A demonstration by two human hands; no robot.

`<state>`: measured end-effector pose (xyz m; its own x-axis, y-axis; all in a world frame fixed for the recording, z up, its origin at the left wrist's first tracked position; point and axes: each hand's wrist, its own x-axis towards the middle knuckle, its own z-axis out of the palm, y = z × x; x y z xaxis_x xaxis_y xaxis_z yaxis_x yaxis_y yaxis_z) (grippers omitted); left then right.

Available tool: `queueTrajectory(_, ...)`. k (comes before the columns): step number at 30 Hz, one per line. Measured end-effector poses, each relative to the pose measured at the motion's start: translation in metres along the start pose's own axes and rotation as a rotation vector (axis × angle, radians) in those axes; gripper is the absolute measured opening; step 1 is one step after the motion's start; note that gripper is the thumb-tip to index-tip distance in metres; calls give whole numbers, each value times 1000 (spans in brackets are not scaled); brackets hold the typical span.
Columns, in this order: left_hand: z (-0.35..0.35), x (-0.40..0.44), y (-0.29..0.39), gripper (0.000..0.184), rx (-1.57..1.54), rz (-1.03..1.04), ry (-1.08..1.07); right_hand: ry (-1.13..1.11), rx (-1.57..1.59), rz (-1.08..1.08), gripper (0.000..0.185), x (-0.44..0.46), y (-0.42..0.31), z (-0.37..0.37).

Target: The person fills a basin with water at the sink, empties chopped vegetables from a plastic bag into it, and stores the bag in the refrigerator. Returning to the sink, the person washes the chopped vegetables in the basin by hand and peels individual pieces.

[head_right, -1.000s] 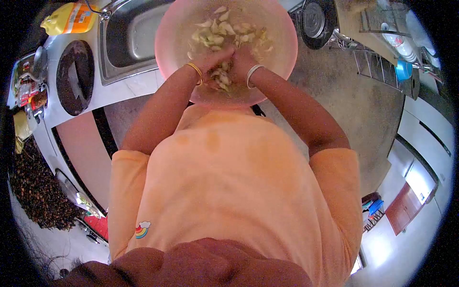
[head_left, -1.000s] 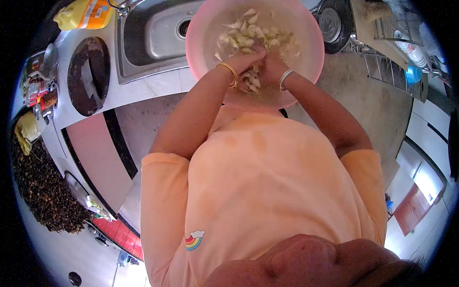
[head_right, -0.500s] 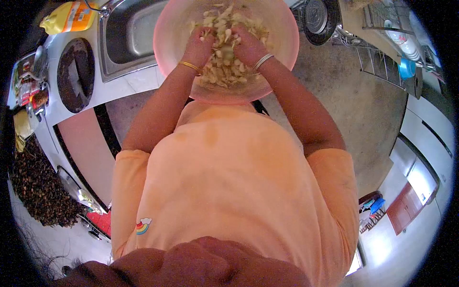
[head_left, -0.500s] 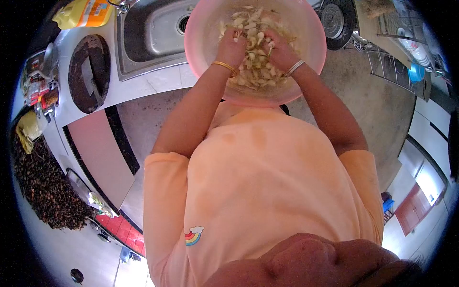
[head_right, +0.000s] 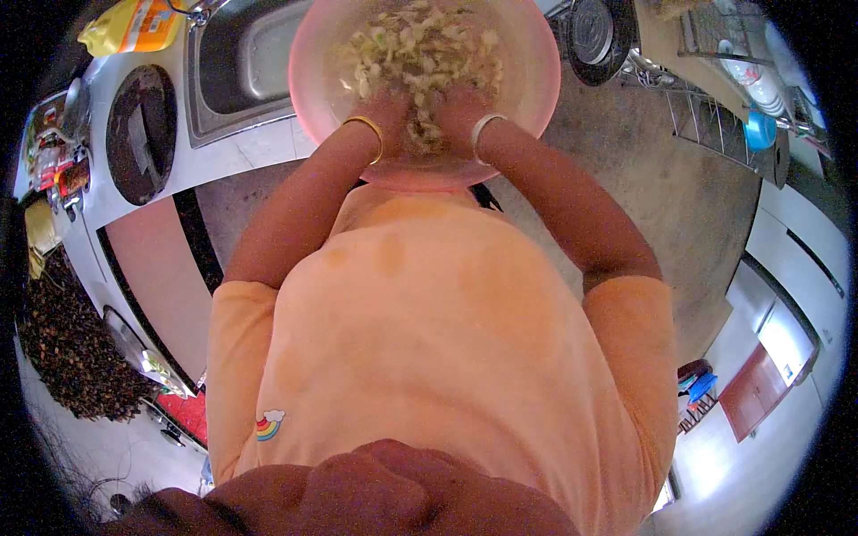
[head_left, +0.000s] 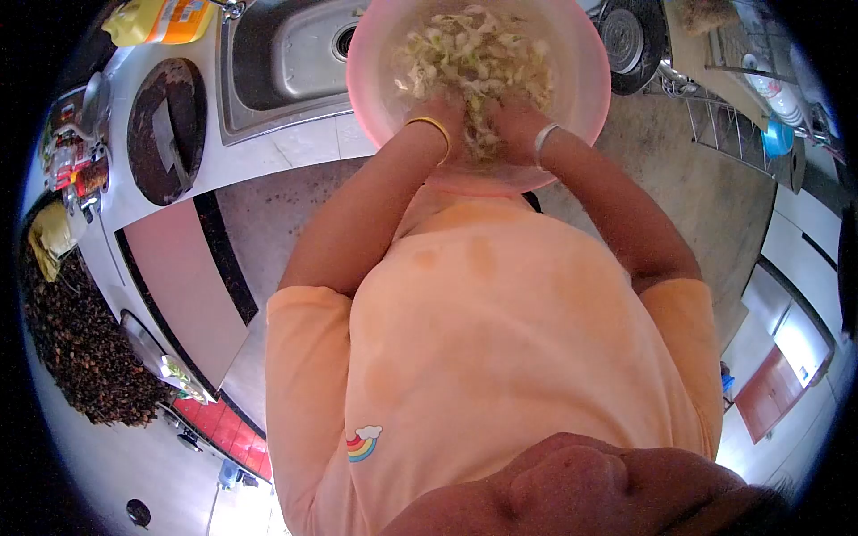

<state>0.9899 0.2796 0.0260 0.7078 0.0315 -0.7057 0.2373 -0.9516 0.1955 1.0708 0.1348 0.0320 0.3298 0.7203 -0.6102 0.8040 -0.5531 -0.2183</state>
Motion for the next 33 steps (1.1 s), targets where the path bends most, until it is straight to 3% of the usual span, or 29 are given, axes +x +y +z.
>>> queueTrajectory(2, 2, 5, 3, 77, -157, -20, 48, 76, 68, 3, 66, 12, -15, 14)
queueTrajectory(4, 13, 18, 1, 74, -310, -38, 96, 195, 238, 181, 66, 27, -26, 30)
queueTrajectory(6, 32, 43, -7, 60, -349, -171, 334, 214, 379, 126, 66, 41, -15, 27)
queueTrajectory(7, 26, 42, -16, 60, -347, -169, 335, 225, 520, 67, 66, 44, -12, 26)
queueTrajectory(8, 14, 37, -29, 56, -615, -48, 184, 227, 520, 67, 66, 39, -11, 19)
queueTrajectory(10, -2, 28, -35, 52, -874, 70, 34, 328, 892, 16, 63, 28, -7, 2)
queueTrajectory(13, -11, 14, -20, 49, -1468, -121, 182, 229, 1118, 142, 65, 27, -5, -7)
queueTrajectory(14, -10, 16, -21, 49, -1468, -124, 185, 229, 1118, 138, 65, 29, 3, -5)
queueTrajectory(16, -9, 21, -22, 47, -1071, -135, 300, 182, 813, 48, 63, 39, 17, 2)
queueTrajectory(17, -22, 10, -16, 47, -1070, -137, 303, 170, 711, 17, 62, 43, 19, 3)
queueTrajectory(19, -45, -7, -5, 43, -1023, -285, 29, 180, 527, 161, 56, 51, 19, 5)
queueTrajectory(20, -36, 0, -3, 43, -1024, -290, 32, 179, 527, 154, 56, 49, 16, 3)
queueTrajectory(22, -9, 19, -5, 41, -648, -173, 437, 350, 508, 166, 51, 40, 9, -1)
queueTrajectory(26, -9, 6, -9, 45, -673, 4, 694, 439, 555, 155, 37, 34, 10, -29)
queueTrajectory(28, -21, -1, -10, 62, -346, -157, 795, 755, 306, -6, 44, 50, 27, -37)
queueTrajectory(32, -25, 25, -23, 62, -471, -322, 946, 740, 66, -15, 50, 86, 42, -56)
queueTrajectory(33, -24, 41, -29, 63, -665, -316, 964, 704, 93, 44, 54, 104, 38, -50)
